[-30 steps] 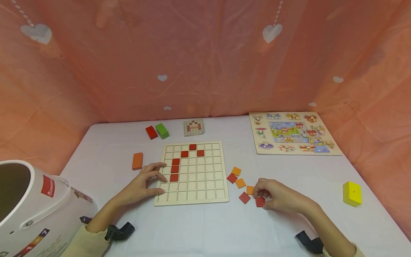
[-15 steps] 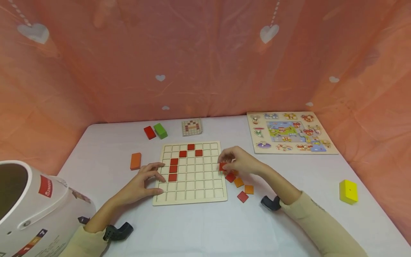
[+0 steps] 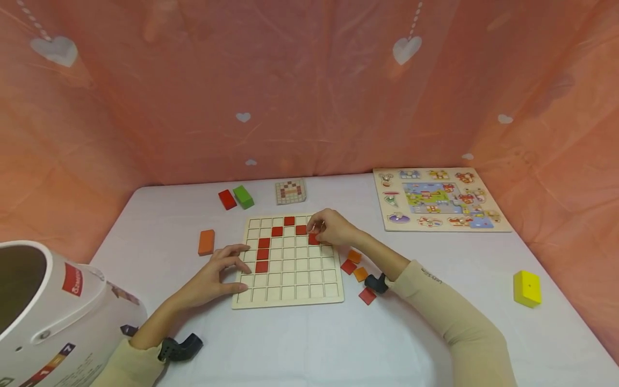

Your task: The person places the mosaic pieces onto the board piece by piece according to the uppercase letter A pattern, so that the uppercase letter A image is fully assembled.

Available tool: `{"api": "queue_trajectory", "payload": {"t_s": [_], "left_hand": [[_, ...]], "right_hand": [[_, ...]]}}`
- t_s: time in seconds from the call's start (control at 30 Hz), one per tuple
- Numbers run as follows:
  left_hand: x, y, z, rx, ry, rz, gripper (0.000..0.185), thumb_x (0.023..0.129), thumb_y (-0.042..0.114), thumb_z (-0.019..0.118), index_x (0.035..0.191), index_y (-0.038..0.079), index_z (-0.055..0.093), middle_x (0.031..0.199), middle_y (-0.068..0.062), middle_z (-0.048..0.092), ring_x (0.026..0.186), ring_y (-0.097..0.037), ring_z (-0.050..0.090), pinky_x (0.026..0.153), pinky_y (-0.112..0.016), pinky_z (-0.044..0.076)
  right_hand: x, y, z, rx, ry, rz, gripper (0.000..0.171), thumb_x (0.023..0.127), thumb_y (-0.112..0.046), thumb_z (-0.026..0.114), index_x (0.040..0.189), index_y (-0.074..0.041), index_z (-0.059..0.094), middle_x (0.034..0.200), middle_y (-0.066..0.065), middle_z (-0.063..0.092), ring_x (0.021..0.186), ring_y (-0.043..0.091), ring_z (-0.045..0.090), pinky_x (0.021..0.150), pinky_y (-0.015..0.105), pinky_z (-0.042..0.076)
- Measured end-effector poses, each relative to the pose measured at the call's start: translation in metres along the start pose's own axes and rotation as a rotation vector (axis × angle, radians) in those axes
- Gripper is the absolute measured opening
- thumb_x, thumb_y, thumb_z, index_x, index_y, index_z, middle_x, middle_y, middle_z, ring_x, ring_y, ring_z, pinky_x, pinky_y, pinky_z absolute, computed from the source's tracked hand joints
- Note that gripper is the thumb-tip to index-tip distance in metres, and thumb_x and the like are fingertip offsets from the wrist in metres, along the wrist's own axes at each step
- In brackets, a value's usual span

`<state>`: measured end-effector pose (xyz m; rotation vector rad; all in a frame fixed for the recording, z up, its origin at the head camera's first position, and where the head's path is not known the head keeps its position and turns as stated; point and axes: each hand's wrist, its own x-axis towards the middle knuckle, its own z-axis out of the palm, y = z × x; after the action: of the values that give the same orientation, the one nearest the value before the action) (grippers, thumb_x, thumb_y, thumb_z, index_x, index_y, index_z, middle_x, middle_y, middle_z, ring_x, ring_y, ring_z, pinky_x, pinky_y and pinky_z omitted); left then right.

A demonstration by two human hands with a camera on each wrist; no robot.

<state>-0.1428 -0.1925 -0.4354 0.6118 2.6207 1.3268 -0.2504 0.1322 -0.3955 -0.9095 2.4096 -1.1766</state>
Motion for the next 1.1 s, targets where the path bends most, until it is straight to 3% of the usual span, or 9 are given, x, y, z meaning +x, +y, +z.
{"api": "queue_trajectory", "payload": {"t_s": [0.2,0.33,0.5,0.63,0.9,1.1], "left_hand": [[-0.001,0.0,0.002,-0.002,-0.001,0.004,0.021,0.081,0.02,0.084,0.097,0.018,0.071,0.149,-0.013,0.043,0.135,-0.037,0.028,0.108,-0.066,0.025],[0.0,0.0,0.003,-0.003,-0.002,0.0,0.022,0.08,0.019,0.084,0.097,0.019,0.071,0.15,-0.012,0.042,0.135,-0.035,0.028,0.108,-0.065,0.026],[0.001,0.001,0.004,-0.012,-0.003,-0.009,0.023,0.079,0.017,0.085,0.097,0.02,0.071,0.15,-0.011,0.042,0.135,-0.033,0.028,0.109,-0.063,0.025],[0.001,0.001,0.004,-0.008,-0.005,0.004,0.023,0.079,0.019,0.085,0.097,0.02,0.071,0.15,-0.012,0.042,0.134,-0.034,0.028,0.108,-0.064,0.026],[0.001,0.0,0.003,0.015,-0.005,-0.004,0.023,0.078,0.018,0.085,0.096,0.021,0.071,0.15,-0.011,0.042,0.135,-0.035,0.028,0.108,-0.064,0.026],[0.001,-0.001,0.002,0.004,-0.001,-0.015,0.024,0.078,0.018,0.085,0.096,0.024,0.07,0.151,-0.01,0.041,0.136,-0.033,0.027,0.109,-0.064,0.025]], "right_hand": [[-0.004,-0.002,0.003,-0.101,0.028,0.01,0.012,0.081,0.009,0.072,0.091,0.003,0.072,0.083,0.011,0.063,0.076,0.017,0.056,0.069,0.028,0.047],[-0.007,-0.005,0.003,-0.166,0.036,0.017,0.016,0.081,0.006,0.076,0.096,0.002,0.073,0.086,0.009,0.061,0.079,0.018,0.056,0.071,0.029,0.046],[-0.016,-0.006,-0.003,-0.13,0.055,0.04,0.023,0.084,0.005,0.073,0.107,0.004,0.069,0.089,0.009,0.065,0.081,0.021,0.056,0.074,0.03,0.047],[-0.036,-0.001,-0.012,-0.082,0.066,0.033,0.023,0.086,0.005,0.07,0.109,0.005,0.068,0.091,0.008,0.066,0.084,0.021,0.056,0.074,0.03,0.048],[-0.09,0.01,-0.017,-0.062,-0.087,0.047,0.028,0.087,0.001,0.071,0.114,-0.008,0.069,0.109,0.001,0.067,0.104,0.024,0.055,0.09,0.039,0.046],[-0.101,0.017,-0.012,-0.111,-0.124,-0.015,0.032,0.083,-0.002,0.076,0.113,-0.014,0.071,0.113,-0.005,0.066,0.109,0.022,0.048,0.093,0.038,0.043]]}}
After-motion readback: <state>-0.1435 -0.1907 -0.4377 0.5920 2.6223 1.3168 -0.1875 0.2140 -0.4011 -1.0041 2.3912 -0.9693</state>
